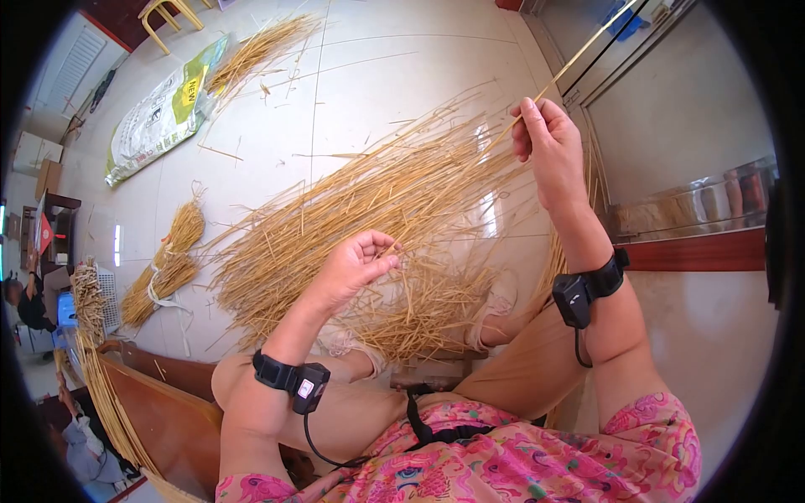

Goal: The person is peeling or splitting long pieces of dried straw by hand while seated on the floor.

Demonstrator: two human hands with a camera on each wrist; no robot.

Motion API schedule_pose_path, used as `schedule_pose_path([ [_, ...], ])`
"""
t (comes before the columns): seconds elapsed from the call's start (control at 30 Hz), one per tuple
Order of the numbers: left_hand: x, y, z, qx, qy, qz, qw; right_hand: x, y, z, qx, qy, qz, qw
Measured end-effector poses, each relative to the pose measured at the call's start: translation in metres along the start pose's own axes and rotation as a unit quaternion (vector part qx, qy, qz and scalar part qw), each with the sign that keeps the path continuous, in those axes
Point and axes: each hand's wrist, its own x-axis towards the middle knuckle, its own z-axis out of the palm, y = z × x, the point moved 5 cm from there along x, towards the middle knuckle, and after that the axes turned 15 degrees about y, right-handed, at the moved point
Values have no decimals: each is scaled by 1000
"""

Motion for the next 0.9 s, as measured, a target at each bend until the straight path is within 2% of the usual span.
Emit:
schedule_pose_path([
  [0.07,-1,5,1,20,37,40,998,1,-1,0,-9,10,-5,1000],
  [0.17,2,0,1,38,23,59,997,1,-1,-1,-14,17,-3,1000],
  [0.27,6,-4,-2,43,50,118,991,1,1,-1,-17,14,1,1000],
  [0.37,7,-3,-5,3,100,97,990,-1,1,-1,-20,16,3,1000],
  [0.47,10,-9,-15,34,111,61,991,-1,-2,-3,-21,20,2,1000],
  [0.57,7,-4,-10,18,98,60,993,0,-1,-3,-22,22,4,999],
  [0.67,1,4,-2,34,37,82,995,1,0,-5,-27,31,5,999],
  [0.77,-2,2,1,46,32,108,993,4,0,-8,-23,38,6,999],
  [0.9,1,2,-2,-19,32,93,995,5,1,-10,-14,38,4,999],
])
